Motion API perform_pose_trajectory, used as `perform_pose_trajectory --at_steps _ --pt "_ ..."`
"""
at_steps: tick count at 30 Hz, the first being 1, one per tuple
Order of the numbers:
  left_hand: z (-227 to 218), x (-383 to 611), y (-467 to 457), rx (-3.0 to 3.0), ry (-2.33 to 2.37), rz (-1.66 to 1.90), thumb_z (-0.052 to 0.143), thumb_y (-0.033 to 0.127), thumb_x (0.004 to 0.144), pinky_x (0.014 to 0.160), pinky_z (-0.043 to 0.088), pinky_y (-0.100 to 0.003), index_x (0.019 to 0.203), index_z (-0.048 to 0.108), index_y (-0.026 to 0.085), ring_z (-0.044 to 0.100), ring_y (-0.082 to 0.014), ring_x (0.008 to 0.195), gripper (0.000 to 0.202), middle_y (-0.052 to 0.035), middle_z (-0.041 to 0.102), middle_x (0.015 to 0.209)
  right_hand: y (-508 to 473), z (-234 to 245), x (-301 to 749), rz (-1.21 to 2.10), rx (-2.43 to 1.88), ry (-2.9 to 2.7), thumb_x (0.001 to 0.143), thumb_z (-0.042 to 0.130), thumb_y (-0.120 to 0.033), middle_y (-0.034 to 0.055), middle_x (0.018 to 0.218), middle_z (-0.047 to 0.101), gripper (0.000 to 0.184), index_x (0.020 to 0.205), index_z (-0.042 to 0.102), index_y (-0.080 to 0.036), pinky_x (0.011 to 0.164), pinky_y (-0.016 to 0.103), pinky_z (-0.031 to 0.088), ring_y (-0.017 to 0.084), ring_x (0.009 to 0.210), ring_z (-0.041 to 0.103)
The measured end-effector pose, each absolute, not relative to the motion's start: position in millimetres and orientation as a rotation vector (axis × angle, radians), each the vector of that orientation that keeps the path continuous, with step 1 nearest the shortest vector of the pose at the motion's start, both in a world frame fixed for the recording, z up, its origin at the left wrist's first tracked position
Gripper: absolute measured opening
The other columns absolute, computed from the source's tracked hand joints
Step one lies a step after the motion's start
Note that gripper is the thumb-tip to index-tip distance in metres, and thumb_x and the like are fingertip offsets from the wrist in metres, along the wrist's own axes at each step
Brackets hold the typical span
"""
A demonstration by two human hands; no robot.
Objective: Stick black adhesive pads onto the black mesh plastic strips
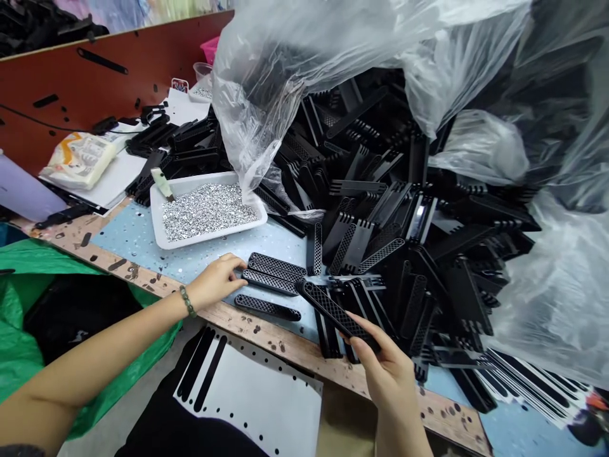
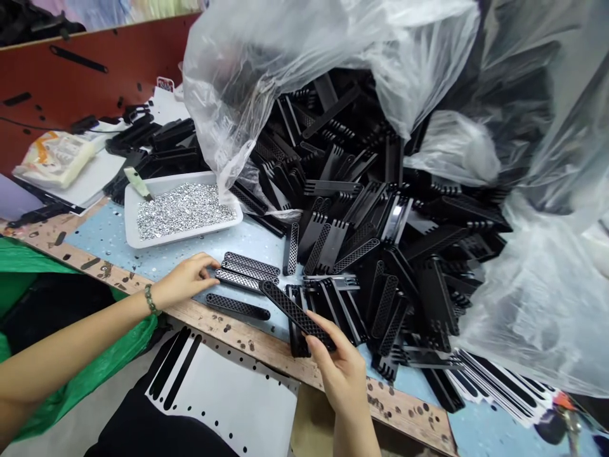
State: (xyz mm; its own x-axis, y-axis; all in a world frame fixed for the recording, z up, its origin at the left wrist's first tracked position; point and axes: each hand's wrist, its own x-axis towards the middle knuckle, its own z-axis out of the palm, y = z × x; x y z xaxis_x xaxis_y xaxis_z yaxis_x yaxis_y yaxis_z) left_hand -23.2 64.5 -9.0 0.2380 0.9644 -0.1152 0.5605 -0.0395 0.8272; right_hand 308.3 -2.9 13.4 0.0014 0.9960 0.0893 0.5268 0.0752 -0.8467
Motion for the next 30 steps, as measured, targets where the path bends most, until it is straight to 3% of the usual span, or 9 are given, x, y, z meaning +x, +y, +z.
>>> perform_pose_trajectory --at_steps 3,6,11,14,17,23,27,30 --pt "-12 -25 60 1.681 1.413 0.671 0.061 0.024 0.081 0.070 0.053 -0.033 0.094 0.061 0.018 0.061 -0.0128 0.067 0.015 -0.0043 0.059 0.097 -3 11 310 0.782 -1.568 -1.626 0.083 0.063 -0.040 0.0047 0.100 0.074 0.030 0.108 0.070 -0.026 0.070 0.028 0.059 0.022 0.083 0.071" --pt "-11 -34 55 1.461 1.364 0.690 0.061 0.027 0.081 0.065 0.052 -0.030 0.103 0.057 0.018 0.062 -0.0140 0.068 0.023 -0.0030 0.063 0.088 0 13 312 0.782 -1.588 -1.632 0.082 0.064 -0.041 0.0043 0.095 0.075 0.030 0.108 0.071 -0.026 0.059 0.025 0.057 0.020 0.075 0.071" --pt "-10 -45 54 1.258 1.230 0.783 0.061 0.028 0.082 0.078 0.053 -0.034 0.099 0.056 0.018 0.063 -0.0157 0.088 0.021 -0.0090 0.060 0.112 11 21 317 0.790 -1.615 -1.622 0.082 0.065 -0.041 0.0046 0.094 0.074 0.032 0.109 0.070 -0.025 0.051 0.024 0.053 0.019 0.071 0.069" --pt "-14 -41 54 1.298 1.238 0.850 0.060 0.027 0.083 0.088 0.051 -0.039 0.088 0.054 0.017 0.063 -0.0171 0.094 0.013 -0.0083 0.061 0.107 20 22 314 0.790 -1.608 -1.578 0.082 0.065 -0.042 0.0040 0.089 0.073 0.032 0.109 0.068 -0.025 0.054 0.026 0.054 0.018 0.067 0.068" --pt "-17 -37 51 1.433 1.193 0.912 0.059 0.017 0.082 0.094 0.049 -0.040 0.097 0.052 0.018 0.061 -0.0182 0.101 0.017 -0.0065 0.061 0.104 31 19 301 0.836 -1.545 -1.574 0.085 0.061 -0.043 0.0029 0.086 0.072 0.029 0.106 0.065 -0.024 0.061 0.029 0.056 0.018 0.067 0.068" --pt "-16 -42 43 1.908 1.131 0.751 0.048 0.005 0.083 0.096 0.047 -0.044 0.106 0.059 0.022 0.058 -0.0201 0.105 0.031 -0.0051 0.063 0.109 57 9 255 0.629 -1.323 -1.924 0.089 0.057 -0.040 0.0067 0.097 0.067 0.021 0.099 0.065 -0.023 0.085 0.039 0.053 0.023 0.094 0.064" --pt "-11 -48 32 1.837 1.316 0.822 0.044 0.009 0.087 0.093 0.052 -0.044 0.118 0.054 0.023 0.057 -0.0226 0.111 0.035 -0.0083 0.059 0.118 67 -2 236 0.532 -1.228 -2.104 0.091 0.055 -0.036 0.0074 0.098 0.063 0.021 0.106 0.065 -0.024 0.084 0.038 0.052 0.022 0.093 0.062" --pt "-8 -44 23 1.951 1.361 0.856 0.057 0.024 0.086 0.103 0.044 -0.052 0.135 0.040 0.023 0.044 -0.0298 0.128 0.052 -0.0135 0.045 0.136 70 -4 232 0.505 -1.162 -2.247 0.093 0.054 -0.036 0.0073 0.098 0.063 0.024 0.111 0.064 -0.025 0.083 0.039 0.051 0.023 0.094 0.059"
